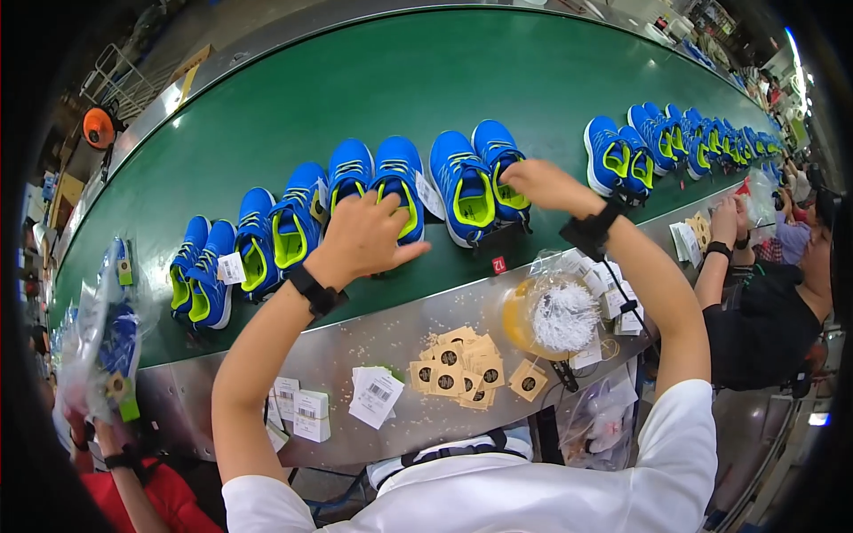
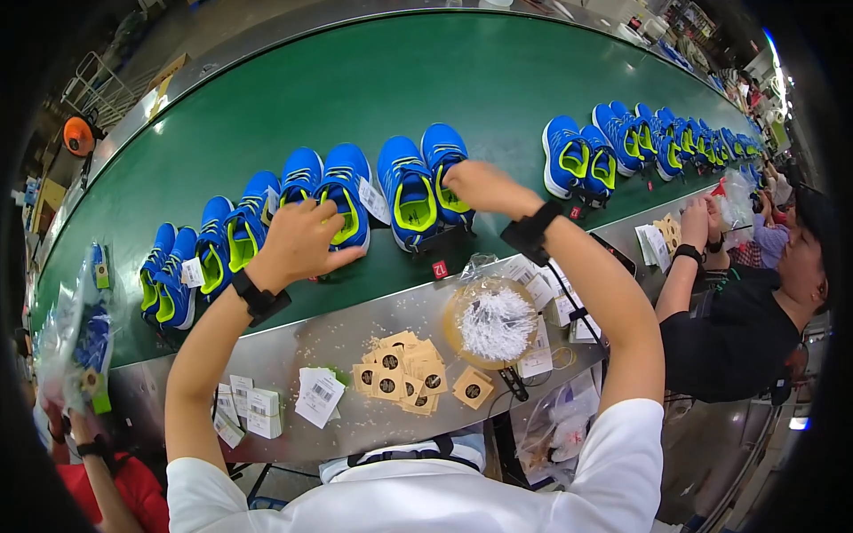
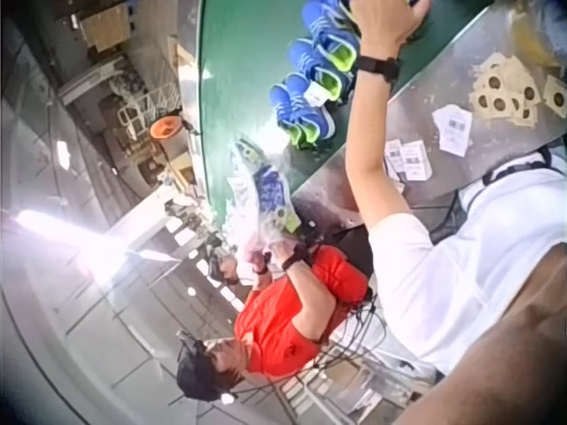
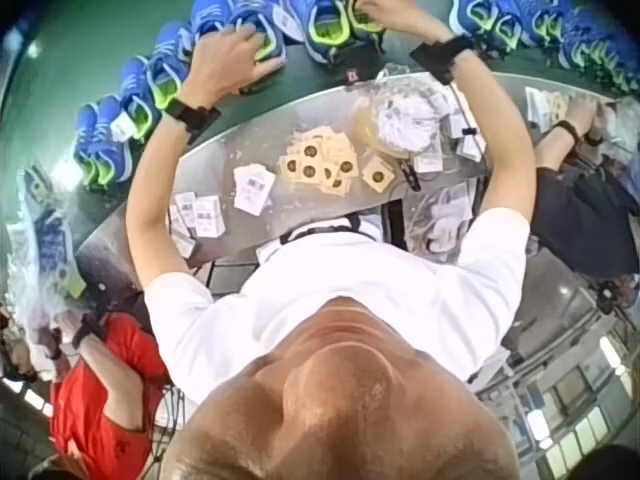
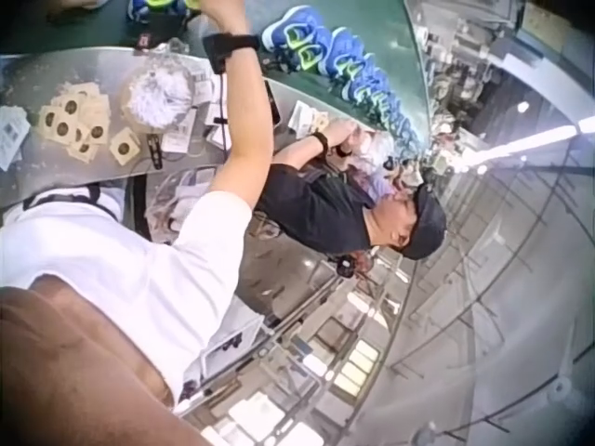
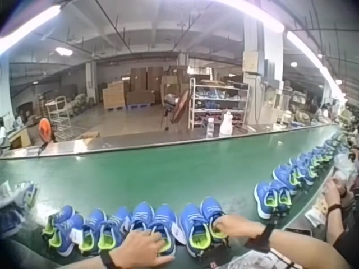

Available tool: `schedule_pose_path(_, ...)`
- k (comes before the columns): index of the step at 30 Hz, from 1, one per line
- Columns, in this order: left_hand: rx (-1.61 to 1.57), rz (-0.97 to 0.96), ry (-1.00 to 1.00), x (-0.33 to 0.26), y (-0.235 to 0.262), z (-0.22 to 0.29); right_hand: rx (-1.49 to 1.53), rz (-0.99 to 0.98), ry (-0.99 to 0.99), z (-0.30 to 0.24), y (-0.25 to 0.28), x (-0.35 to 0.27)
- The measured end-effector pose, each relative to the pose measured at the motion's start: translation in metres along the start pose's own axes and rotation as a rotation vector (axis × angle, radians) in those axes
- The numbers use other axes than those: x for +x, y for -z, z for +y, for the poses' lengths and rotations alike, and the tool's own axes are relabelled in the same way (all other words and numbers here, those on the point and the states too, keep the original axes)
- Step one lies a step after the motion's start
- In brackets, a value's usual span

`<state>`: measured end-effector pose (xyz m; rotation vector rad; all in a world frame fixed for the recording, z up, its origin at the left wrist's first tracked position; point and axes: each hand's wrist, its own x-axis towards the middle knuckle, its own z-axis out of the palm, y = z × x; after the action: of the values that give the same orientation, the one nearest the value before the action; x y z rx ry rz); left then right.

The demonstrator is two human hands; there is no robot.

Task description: The recorder is attaching circular product labels and rectangular tags to blue sneakers as they move along a conveyor belt.

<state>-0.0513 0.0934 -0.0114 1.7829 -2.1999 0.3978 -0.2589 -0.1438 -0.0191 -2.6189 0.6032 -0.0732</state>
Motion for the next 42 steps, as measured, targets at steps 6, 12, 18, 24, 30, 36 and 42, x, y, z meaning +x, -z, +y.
schedule_pose_path(6, -0.426, 0.153, 0.046, 0.087, -0.016, 0.001, 0.149, 0.389, -0.066, -0.002, 0.060, -0.033)
schedule_pose_path(12, -0.633, 0.195, 0.064, 0.165, -0.094, -0.019, -0.454, 0.181, -0.077, 0.009, 0.033, -0.022)
schedule_pose_path(18, -0.917, -0.529, 0.307, 0.194, -0.093, -0.039, -0.243, 0.133, -0.122, 0.032, 0.017, 0.018)
schedule_pose_path(24, -0.866, -0.502, 0.408, 0.187, -0.080, -0.032, -0.161, 0.175, -0.089, 0.030, 0.009, 0.037)
schedule_pose_path(30, -0.950, -0.347, 0.515, 0.171, -0.082, -0.033, -0.176, 0.218, 0.011, 0.020, 0.001, 0.044)
schedule_pose_path(36, -0.977, -0.263, 0.484, 0.162, -0.092, -0.039, -0.134, 0.262, 0.083, 0.015, -0.007, 0.048)
schedule_pose_path(42, -0.491, -0.016, 0.363, 0.153, -0.099, -0.023, 0.059, 0.479, 0.052, 0.007, -0.001, 0.056)
